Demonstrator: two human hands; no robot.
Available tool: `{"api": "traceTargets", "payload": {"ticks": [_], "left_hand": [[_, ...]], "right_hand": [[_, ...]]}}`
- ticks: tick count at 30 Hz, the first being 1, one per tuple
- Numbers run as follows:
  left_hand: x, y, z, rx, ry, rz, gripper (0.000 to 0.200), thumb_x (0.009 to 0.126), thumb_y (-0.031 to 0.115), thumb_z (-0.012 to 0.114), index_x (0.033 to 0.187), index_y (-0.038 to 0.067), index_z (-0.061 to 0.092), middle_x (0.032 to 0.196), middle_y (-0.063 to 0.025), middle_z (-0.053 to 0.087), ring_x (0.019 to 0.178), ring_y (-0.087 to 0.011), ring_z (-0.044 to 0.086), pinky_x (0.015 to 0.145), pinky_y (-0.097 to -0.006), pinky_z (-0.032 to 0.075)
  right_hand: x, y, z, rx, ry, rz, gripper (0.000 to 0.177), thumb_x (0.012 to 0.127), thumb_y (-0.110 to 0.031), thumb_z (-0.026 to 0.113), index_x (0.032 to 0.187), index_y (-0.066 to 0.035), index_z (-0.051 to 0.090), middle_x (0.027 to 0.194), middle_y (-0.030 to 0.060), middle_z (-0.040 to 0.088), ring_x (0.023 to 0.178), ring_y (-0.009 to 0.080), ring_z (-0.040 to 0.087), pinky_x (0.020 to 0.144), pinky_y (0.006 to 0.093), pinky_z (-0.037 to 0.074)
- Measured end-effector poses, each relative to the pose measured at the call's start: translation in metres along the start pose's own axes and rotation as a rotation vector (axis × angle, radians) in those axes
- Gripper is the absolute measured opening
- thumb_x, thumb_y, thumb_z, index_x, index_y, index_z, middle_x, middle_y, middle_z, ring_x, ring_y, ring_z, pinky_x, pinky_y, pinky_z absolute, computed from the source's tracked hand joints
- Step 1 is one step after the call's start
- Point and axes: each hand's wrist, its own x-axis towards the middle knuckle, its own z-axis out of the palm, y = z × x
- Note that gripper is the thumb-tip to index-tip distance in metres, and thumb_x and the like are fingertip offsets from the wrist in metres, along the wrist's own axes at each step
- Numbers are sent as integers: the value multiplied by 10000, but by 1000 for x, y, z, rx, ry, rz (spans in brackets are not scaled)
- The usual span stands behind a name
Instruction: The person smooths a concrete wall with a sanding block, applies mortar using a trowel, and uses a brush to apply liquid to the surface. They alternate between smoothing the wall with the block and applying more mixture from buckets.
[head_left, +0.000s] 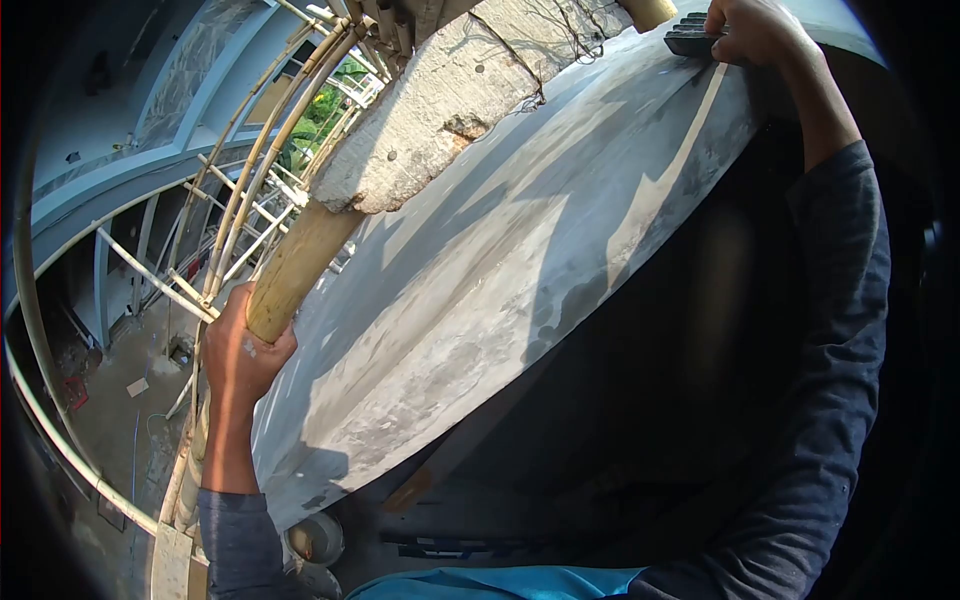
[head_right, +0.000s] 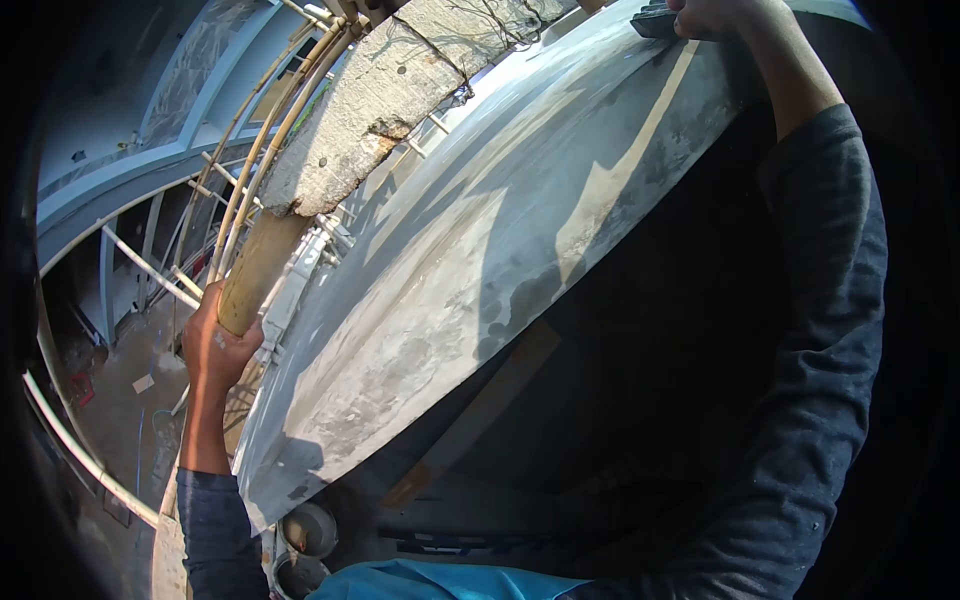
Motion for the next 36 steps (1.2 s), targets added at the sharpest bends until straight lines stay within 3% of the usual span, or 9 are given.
{"api": "traceTargets", "payload": {"ticks": [8,10,17,18,27,36], "left_hand": [[1,-3,0,35,13,7,483,659,200,758,1107,109,606,870,-148,688,799,-353,680,699,-405,531],[1,1,-1,-3,0,-2,460,674,163,727,1104,62,602,861,-182,687,821,-371,682,707,-397,526],[1,0,1,4,-7,-31,470,670,171,724,1112,64,603,862,-184,688,816,-372,681,704,-399,526],[0,0,1,3,4,-9,471,668,182,741,1106,79,602,856,-170,687,803,-367,680,695,-403,530],[-1,-5,4,26,18,6,477,659,212,759,1098,109,603,843,-149,686,780,-358,678,680,-420,534],[0,-1,2,32,25,24,474,665,205,751,1108,117,608,856,-144,690,785,-351,682,683,-411,535]], "right_hand": [[50,29,10,10,35,104,217,673,-226,696,840,-110,770,779,111,718,718,226,676,657,345,530],[41,31,2,70,49,104,221,663,-221,699,840,-109,771,776,110,719,713,225,676,653,342,529],[-21,-2,-24,254,8,-13,240,636,-202,712,849,-110,773,797,106,725,740,214,679,669,349,527],[-28,-10,-21,176,22,73,251,651,-239,732,864,-112,774,800,102,723,769,212,679,695,363,527],[49,15,20,-10,15,108,268,683,-329,736,815,-98,767,775,103,717,719,220,669,663,364,525],[48,21,20,-23,46,122,350,718,-429,741,760,-82,759,748,104,710,664,228,657,627,364,523]]}}
